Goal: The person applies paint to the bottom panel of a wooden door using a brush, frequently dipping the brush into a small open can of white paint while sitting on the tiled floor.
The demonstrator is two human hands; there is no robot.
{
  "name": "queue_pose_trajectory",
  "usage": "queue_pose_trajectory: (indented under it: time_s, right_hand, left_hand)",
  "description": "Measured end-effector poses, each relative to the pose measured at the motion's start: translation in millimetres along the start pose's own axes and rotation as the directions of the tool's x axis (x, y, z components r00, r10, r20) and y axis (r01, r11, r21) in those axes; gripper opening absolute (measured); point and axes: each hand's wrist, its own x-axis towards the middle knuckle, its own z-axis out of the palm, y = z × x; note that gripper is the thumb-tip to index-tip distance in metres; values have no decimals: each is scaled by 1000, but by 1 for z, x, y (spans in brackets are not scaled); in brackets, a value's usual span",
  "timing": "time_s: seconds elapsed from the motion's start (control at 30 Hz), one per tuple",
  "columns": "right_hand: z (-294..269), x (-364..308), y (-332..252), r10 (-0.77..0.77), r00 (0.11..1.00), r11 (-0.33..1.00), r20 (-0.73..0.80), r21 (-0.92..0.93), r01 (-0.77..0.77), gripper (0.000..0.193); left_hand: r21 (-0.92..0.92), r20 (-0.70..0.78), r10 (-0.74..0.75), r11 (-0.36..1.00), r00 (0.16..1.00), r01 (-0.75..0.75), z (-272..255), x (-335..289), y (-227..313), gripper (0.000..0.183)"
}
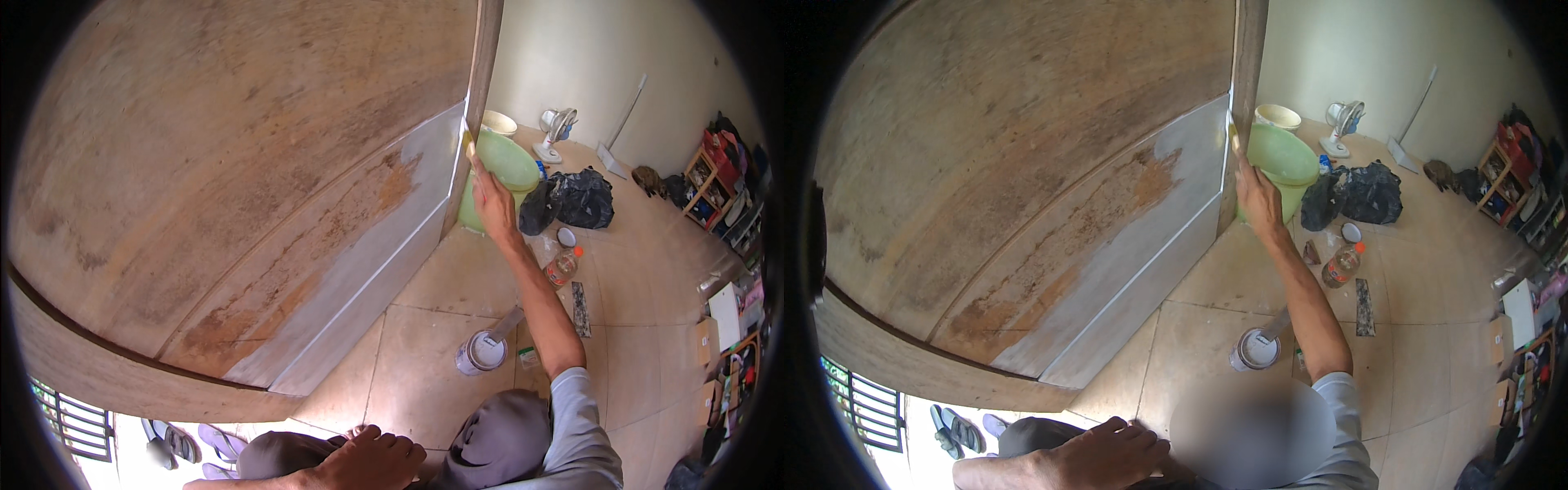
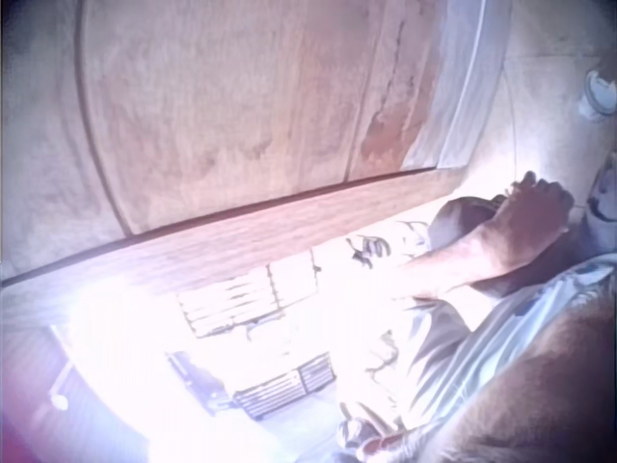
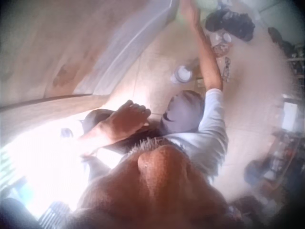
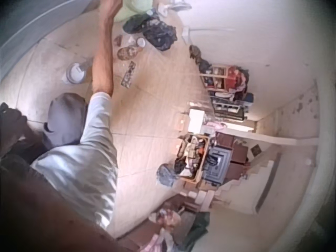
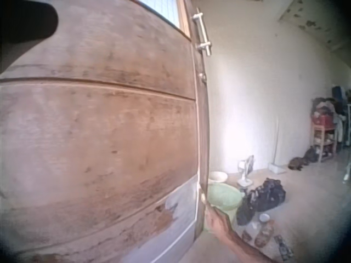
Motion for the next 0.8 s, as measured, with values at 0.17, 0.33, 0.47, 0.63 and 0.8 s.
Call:
queue_pose_trajectory:
  time_s: [0.17,0.33,0.47,0.63,0.8]
  right_hand:
    - [24,-57,5,91,983,996,158,-31,-87,59]
    - [22,-80,7,33,981,998,190,-56,-22,50]
    - [-8,-36,1,125,956,992,264,-8,-128,36]
    - [-63,81,-22,201,924,979,325,-24,-204,33]
    - [-109,158,-28,116,976,993,184,-13,-115,34]
  left_hand:
    - [-42,-15,5,999,1000,-6,6,1,-3,31]
    - [-89,-5,-15,996,1000,15,1,4,-2,27]
    - [-53,-34,26,998,999,-28,5,5,-4,27]
    - [72,64,3,997,998,-7,-6,8,-2,31]
    - [129,115,17,991,993,-31,-15,10,-2,34]
